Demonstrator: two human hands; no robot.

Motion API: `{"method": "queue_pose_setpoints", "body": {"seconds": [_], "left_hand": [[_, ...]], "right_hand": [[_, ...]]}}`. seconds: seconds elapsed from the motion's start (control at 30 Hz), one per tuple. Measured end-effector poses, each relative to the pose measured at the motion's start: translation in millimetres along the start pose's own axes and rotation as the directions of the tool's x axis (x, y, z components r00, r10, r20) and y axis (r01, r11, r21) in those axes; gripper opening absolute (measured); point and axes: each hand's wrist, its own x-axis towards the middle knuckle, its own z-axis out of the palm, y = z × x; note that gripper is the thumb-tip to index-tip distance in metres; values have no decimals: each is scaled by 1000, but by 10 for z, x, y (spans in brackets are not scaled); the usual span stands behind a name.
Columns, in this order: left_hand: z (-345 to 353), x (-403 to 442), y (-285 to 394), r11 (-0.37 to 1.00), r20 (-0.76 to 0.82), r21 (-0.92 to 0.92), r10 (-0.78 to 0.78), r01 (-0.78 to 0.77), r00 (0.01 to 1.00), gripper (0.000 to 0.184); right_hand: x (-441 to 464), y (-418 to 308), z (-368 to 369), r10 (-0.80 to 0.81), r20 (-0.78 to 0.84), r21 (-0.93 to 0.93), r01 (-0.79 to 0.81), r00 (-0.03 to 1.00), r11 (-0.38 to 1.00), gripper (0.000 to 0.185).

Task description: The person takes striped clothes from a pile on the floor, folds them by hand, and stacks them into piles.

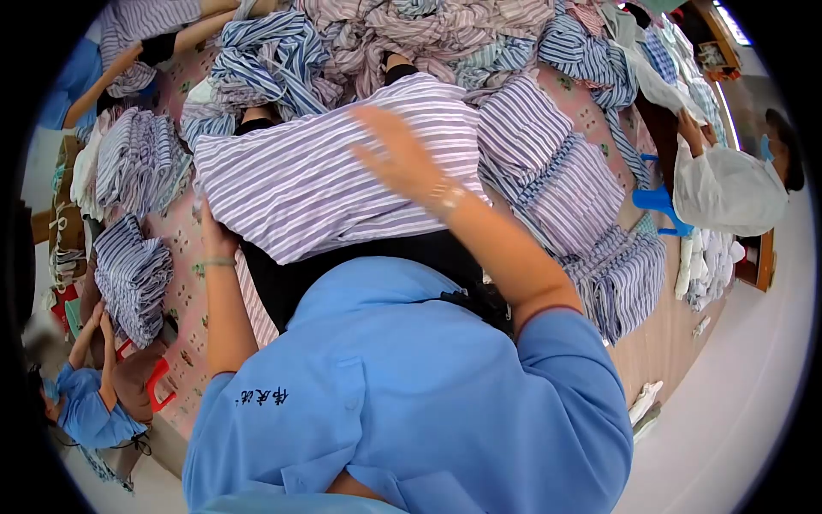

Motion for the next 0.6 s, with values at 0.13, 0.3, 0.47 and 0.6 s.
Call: {"method": "queue_pose_setpoints", "body": {"seconds": [0.13, 0.3, 0.47, 0.6], "left_hand": [[16, 17, 283, 995, -67, 8, 98, -97, 993, 51], [-158, -714, 848, 922, -124, 105, 385, -374, 915, 48], [-85, -1265, 755, 823, -141, -319, 449, -470, 882, 51], [-895, -734, 108, 638, 256, -752, 514, -165, 819, 47]], "right_hand": [[359, -369, 857, -130, 317, -142, 182, 940, 973, 52], [358, -790, 1315, -205, 451, -110, 282, 869, 953, 55], [200, -967, 1548, -267, 484, -70, 341, 833, 937, 56], [-1, -779, 1732, -234, 583, -149, 386, 778, 911, 57]]}}
